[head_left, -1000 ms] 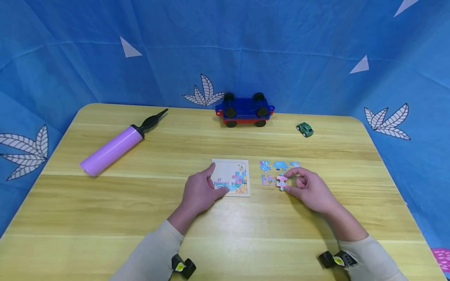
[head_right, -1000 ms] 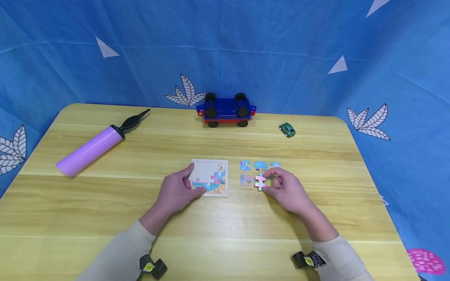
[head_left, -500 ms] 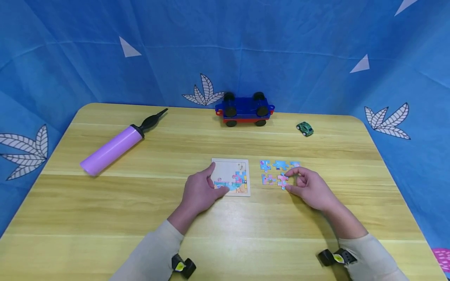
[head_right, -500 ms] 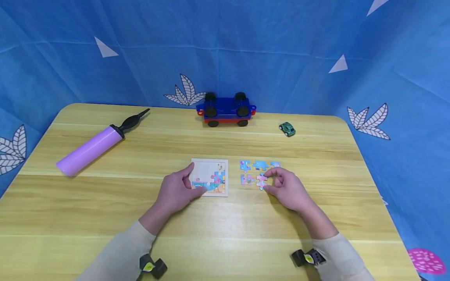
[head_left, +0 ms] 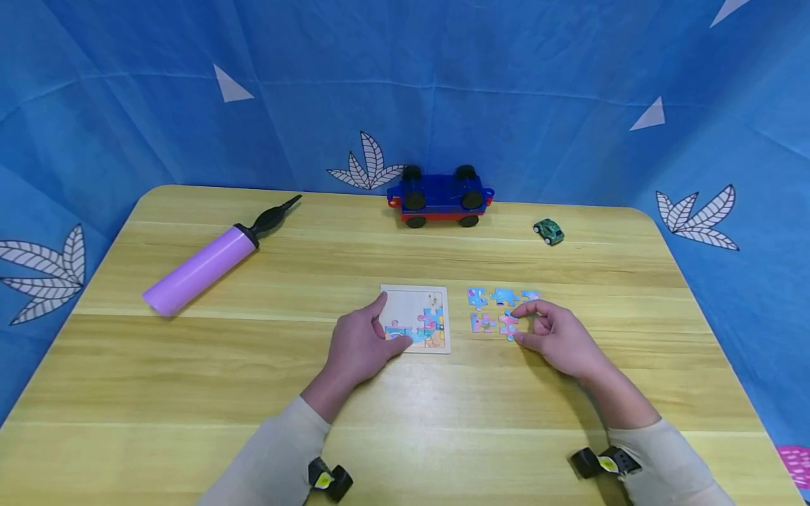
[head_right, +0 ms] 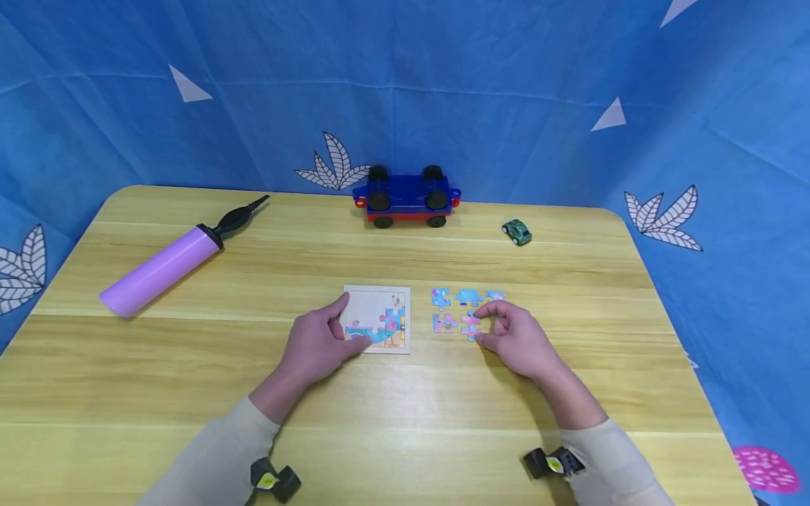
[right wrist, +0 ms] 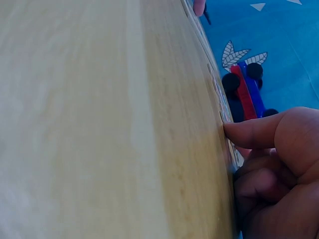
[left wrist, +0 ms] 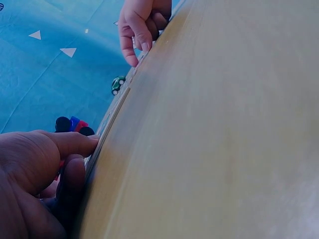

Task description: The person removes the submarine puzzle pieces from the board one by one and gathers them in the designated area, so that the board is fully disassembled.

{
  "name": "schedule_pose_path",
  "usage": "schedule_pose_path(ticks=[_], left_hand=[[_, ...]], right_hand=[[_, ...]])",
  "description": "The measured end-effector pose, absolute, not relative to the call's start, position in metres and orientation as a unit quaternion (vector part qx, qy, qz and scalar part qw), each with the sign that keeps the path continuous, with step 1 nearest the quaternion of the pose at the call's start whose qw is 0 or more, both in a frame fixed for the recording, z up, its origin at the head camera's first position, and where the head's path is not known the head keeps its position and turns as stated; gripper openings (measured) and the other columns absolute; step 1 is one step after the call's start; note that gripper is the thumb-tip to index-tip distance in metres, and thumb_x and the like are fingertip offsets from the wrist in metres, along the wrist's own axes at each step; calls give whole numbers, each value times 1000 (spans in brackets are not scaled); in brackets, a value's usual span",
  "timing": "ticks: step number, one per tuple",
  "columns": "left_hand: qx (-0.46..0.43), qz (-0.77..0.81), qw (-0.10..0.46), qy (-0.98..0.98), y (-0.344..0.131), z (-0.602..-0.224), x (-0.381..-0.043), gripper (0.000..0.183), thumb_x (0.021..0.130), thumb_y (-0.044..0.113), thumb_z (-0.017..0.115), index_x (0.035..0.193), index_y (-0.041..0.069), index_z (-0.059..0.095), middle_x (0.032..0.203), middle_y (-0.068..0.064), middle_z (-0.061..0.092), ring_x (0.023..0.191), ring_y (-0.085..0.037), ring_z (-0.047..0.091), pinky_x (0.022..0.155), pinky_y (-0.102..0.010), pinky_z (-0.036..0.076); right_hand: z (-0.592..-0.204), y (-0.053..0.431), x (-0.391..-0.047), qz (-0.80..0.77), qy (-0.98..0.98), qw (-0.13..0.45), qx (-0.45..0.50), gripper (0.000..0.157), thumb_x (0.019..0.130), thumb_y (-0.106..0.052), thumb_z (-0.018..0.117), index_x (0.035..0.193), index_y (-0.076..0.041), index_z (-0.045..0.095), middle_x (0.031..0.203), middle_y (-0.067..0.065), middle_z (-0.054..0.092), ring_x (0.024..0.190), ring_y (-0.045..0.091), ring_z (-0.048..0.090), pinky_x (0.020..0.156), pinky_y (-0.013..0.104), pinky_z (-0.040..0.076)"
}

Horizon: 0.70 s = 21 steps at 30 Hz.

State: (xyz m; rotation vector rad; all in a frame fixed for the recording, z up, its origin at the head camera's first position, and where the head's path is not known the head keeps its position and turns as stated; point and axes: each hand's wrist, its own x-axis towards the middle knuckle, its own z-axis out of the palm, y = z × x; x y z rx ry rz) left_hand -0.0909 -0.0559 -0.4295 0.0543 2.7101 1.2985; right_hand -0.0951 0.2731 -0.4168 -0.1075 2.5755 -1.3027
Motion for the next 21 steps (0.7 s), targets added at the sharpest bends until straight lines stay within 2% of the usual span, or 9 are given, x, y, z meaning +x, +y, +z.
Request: schedule_pose_path(ticks=[13,21], left_hand=[[14,435,67,898,-56,-431,-91,88,75,29,89,148,4,48,65,1,51,55,-13,45,52,-31,37],[16,429,64,901,-56,-432,-92,87,75,29,89,147,4,49,64,1,51,54,-13,45,52,-31,37]], right_hand=[[-416,272,-95,-456,881,125,-36,30,91,-6,73,119,-2,62,61,0,33,52,14,32,61,31,36],[-412,255,-88,-467,880,81,-35,27,89,-3,74,114,-2,64,61,-2,30,53,13,32,63,29,36]])
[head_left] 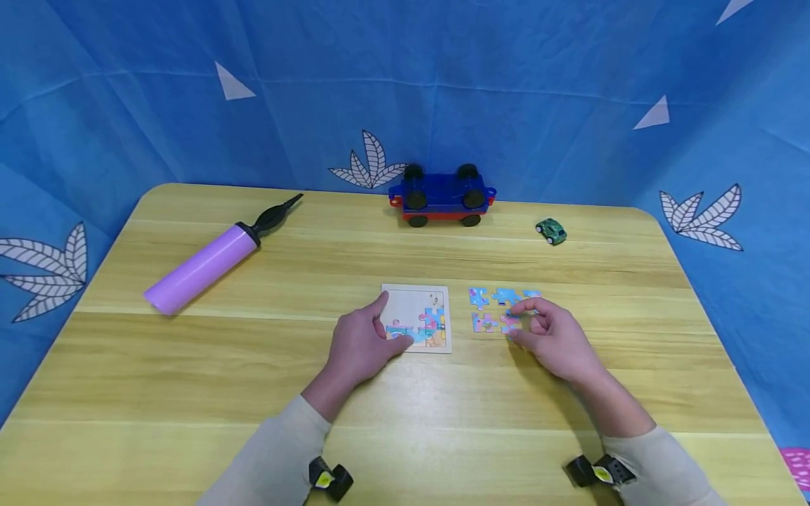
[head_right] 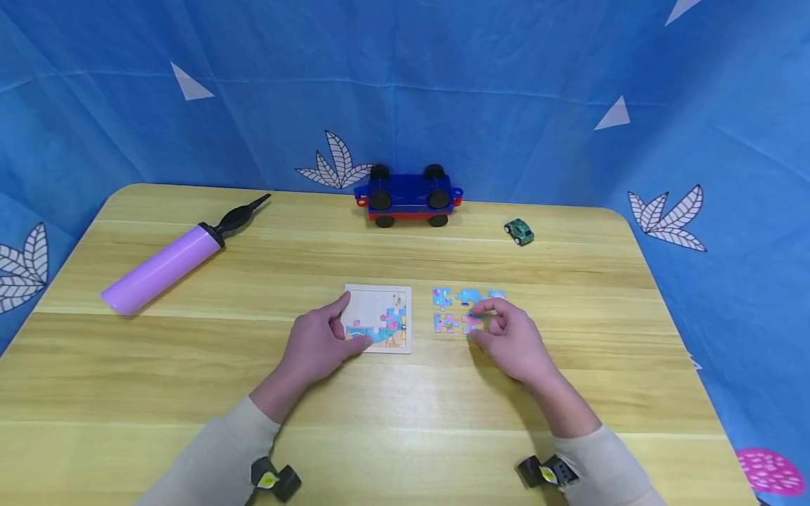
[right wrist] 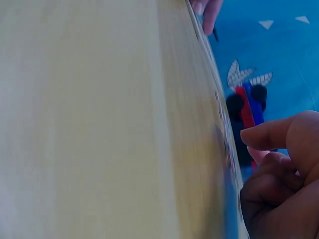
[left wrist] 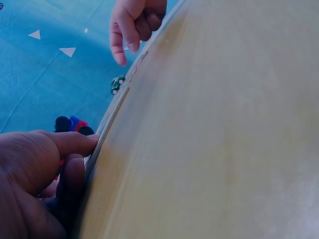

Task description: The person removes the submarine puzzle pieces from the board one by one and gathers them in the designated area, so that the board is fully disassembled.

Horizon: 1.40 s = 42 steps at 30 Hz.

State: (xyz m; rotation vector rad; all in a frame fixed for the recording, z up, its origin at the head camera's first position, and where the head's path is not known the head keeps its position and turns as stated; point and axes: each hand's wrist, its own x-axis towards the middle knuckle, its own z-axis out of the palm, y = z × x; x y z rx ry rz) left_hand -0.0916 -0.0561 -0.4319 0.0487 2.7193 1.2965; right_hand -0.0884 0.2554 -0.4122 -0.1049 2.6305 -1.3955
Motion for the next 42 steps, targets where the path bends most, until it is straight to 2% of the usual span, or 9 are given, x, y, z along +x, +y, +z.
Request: schedule_pose_path(ticks=[4,9,17,28,37,42], left_hand=[[17,428,64,901,-56,-432,-92,87,75,30,89,147,4,49,64,1,51,54,-13,45,52,-31,37],[16,430,65,900,-56,-432,-91,87,75,29,89,147,4,49,64,1,51,54,-13,45,52,-31,37],[18,429,68,901,-56,-431,-91,87,75,29,89,148,4,48,64,2,52,55,-13,47,53,-31,38],[23,426,64,902,-56,-431,-92,88,75,32,89,148,4,48,65,2,52,55,-13,47,52,-31,38],[24,422,62,904,-57,-431,-92,88,74,31,89,147,3,49,64,2,51,55,-13,46,51,-30,37],[22,423,63,904,-57,-431,-92,88,74,32,90,147,3,49,64,2,51,55,-14,46,50,-30,36]], right_hand=[[-411,241,-85,-488,870,70,-36,25,88,1,73,111,0,64,63,-3,27,54,12,31,66,27,38],[-409,219,-82,-494,865,66,-49,23,88,-2,74,109,-4,66,62,-3,26,54,11,30,64,28,38],[-408,191,-79,-510,853,76,-80,28,87,-2,75,112,-3,64,62,-4,27,53,11,29,63,29,38],[-415,161,-83,-525,843,91,-74,38,86,-3,77,121,-6,62,59,-2,32,50,13,34,52,27,33],[-421,150,-87,-507,855,88,-72,44,85,-1,77,125,-6,60,58,-4,34,52,12,34,61,29,39],[-420,147,-89,-494,860,99,-77,44,87,-4,76,127,-6,58,59,-4,37,53,12,34,60,30,37]])
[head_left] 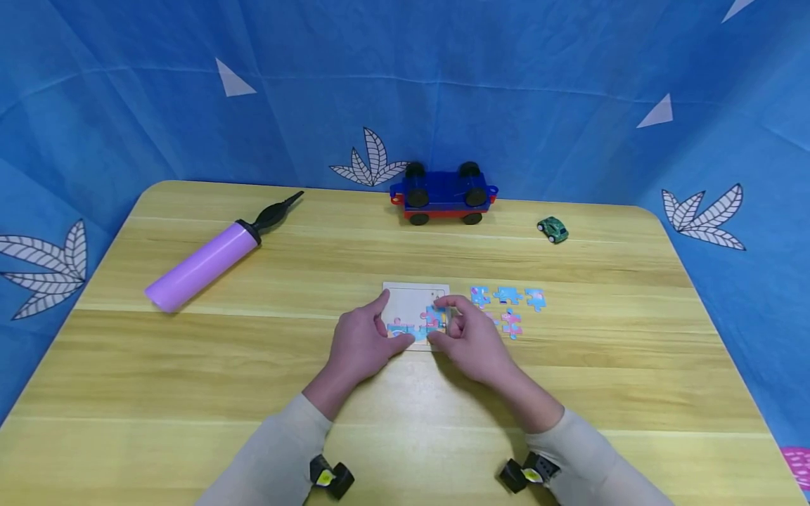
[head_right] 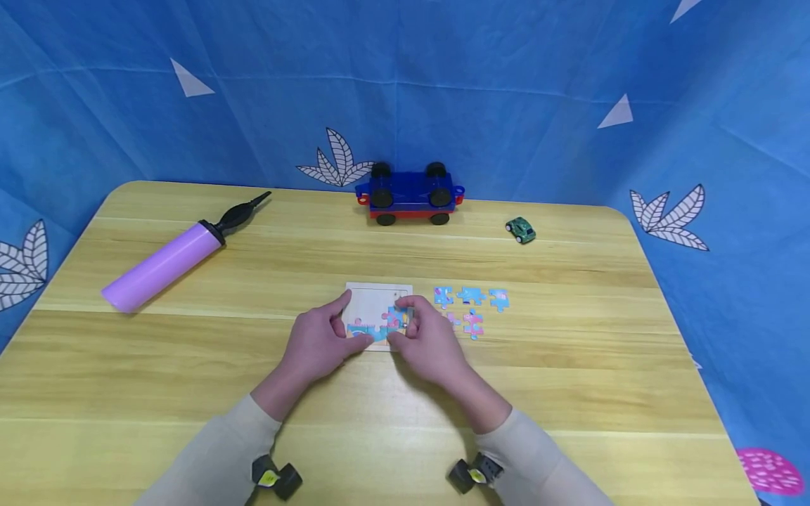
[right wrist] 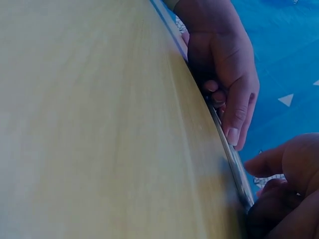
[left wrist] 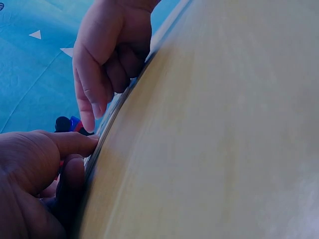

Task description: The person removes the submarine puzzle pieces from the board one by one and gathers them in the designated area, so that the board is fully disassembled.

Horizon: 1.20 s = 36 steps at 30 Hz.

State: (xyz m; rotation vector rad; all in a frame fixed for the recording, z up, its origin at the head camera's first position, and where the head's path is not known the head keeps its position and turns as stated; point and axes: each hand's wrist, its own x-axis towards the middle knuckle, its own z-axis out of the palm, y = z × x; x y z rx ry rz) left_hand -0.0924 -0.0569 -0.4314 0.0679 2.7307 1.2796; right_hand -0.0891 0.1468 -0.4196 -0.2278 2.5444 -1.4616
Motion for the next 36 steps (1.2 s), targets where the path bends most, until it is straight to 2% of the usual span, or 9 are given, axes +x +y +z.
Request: schedule_pose_path(ticks=[15,30,36], left_hand=[[31,428,52,902,-58,-432,-93,86,74,31,89,145,2,50,64,3,51,55,-12,46,50,-30,37],[28,434,55,899,-58,-431,-93,86,75,31,89,146,2,50,63,2,51,54,-13,46,51,-31,38],[26,431,59,900,-58,-430,-92,87,74,31,90,146,2,50,63,2,51,54,-13,45,50,-31,36]], right_hand=[[-415,143,-93,-476,868,133,-48,38,88,-4,73,124,-8,59,59,-2,43,50,13,37,57,30,38],[-417,144,-93,-502,854,131,-47,39,88,-2,72,120,-11,51,61,-2,39,51,14,35,57,30,36],[-419,145,-93,-502,853,130,-56,34,88,0,72,117,-12,60,58,-2,37,50,14,33,56,30,34]])
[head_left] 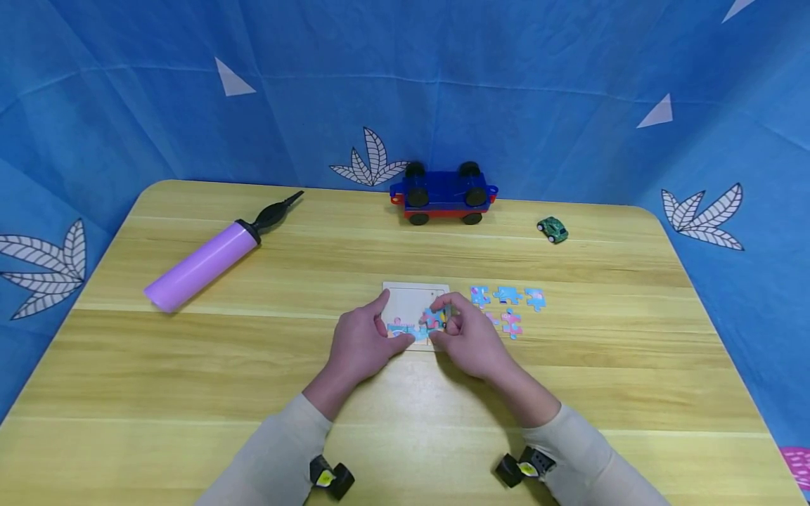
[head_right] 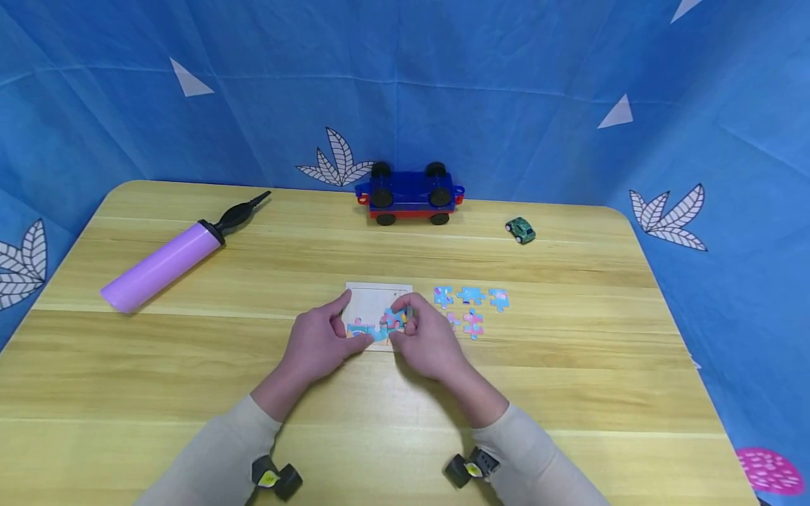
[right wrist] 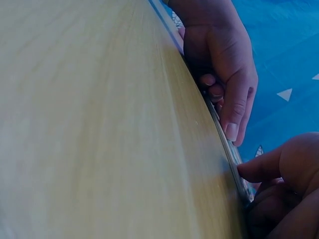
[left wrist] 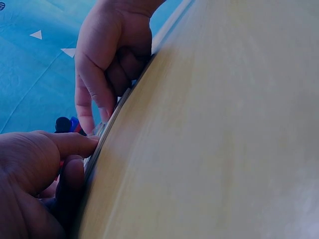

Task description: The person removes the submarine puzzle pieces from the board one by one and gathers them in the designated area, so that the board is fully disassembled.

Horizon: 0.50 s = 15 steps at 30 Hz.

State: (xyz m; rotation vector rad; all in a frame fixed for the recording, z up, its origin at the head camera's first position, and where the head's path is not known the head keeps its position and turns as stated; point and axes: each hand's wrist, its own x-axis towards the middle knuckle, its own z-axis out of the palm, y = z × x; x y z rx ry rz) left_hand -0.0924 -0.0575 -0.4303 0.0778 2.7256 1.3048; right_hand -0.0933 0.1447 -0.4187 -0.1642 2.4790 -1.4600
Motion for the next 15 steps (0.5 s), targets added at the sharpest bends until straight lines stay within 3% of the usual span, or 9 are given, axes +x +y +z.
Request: schedule_pose_path(ticks=[8,15], left_hand=[[20,431,66,900,-57,-430,-92,88,74,31,90,147,3,49,64,2,51,54,-13,45,51,-31,37],[26,434,59,899,-58,-431,-92,87,75,31,89,147,3,49,64,2,51,54,-13,46,51,-31,37]], right_hand=[[-419,145,-94,-497,856,136,-42,42,88,-3,73,126,-9,58,59,-1,42,51,14,37,57,31,37],[-416,144,-94,-494,856,146,-32,36,87,-5,74,120,-7,58,59,-1,43,50,14,38,54,30,37]])
